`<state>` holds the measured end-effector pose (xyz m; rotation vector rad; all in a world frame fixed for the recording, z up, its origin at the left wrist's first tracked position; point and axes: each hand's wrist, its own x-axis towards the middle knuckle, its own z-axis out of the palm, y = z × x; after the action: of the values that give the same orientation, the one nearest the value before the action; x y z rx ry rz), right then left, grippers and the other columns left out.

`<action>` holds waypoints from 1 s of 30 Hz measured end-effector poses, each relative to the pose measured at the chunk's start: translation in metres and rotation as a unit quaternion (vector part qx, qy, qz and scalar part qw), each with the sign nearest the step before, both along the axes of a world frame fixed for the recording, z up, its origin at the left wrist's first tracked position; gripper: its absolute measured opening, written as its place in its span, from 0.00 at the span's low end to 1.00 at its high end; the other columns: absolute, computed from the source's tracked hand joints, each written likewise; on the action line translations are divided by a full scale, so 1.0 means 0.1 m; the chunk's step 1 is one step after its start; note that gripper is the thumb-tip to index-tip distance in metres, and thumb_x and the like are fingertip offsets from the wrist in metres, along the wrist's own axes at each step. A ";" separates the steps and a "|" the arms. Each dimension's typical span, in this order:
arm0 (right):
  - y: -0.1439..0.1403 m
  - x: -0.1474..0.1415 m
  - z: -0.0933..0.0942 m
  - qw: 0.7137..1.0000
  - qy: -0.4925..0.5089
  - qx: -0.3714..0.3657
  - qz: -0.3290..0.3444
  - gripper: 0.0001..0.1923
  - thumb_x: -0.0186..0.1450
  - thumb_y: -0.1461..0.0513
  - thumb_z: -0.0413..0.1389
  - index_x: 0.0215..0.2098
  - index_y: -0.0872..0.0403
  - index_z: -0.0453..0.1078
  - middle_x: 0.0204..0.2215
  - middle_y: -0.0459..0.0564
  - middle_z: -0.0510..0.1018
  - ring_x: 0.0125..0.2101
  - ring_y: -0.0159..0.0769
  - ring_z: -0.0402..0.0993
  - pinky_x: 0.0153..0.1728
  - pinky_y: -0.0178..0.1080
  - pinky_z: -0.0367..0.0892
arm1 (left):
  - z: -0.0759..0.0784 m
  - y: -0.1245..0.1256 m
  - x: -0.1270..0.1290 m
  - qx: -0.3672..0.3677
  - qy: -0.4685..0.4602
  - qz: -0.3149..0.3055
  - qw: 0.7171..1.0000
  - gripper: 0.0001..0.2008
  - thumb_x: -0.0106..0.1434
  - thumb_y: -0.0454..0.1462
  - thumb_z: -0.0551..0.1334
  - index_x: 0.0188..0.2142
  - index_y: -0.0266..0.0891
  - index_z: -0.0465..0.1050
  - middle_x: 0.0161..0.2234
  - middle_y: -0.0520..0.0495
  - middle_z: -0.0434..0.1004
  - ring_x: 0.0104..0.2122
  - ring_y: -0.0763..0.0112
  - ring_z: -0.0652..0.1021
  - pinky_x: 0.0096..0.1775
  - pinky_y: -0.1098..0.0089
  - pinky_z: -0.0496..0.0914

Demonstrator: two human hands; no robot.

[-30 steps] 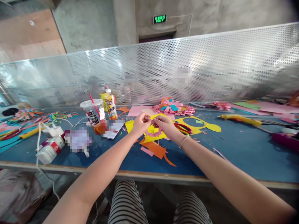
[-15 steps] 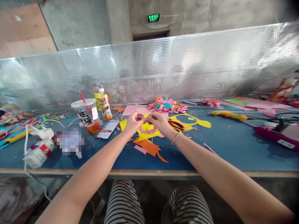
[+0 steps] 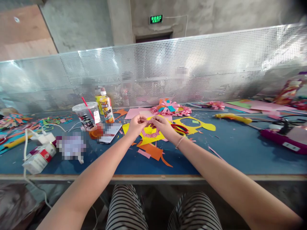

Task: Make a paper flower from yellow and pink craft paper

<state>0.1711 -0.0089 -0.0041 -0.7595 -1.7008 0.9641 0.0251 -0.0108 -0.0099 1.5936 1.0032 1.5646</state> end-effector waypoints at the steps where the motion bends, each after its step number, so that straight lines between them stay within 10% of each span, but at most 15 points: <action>1: 0.00 0.00 0.00 1.000 -0.009 0.009 -0.003 0.08 0.57 0.58 0.52 0.27 0.55 0.64 0.25 0.47 0.73 0.25 0.28 0.68 0.29 0.33 0.64 | 0.00 0.00 0.00 0.003 0.001 0.000 1.000 0.09 0.47 0.33 0.63 0.29 0.35 0.67 0.25 0.49 0.71 0.26 0.75 0.74 0.32 0.72 0.69; 30: -0.01 0.01 0.01 1.000 0.003 -0.008 -0.003 0.11 0.59 0.55 0.47 0.25 0.54 0.61 0.23 0.45 0.69 0.24 0.28 0.67 0.27 0.32 0.64 | 0.06 -0.12 0.07 -0.026 -0.055 -0.056 0.997 0.04 0.47 0.33 0.61 0.25 0.36 0.66 0.21 0.53 0.68 0.23 0.78 0.72 0.31 0.73 0.67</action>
<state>0.1726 -0.0100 -0.0035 -0.7716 -1.6872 0.9765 0.0319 -0.0228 -0.0039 1.4860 0.8735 1.5194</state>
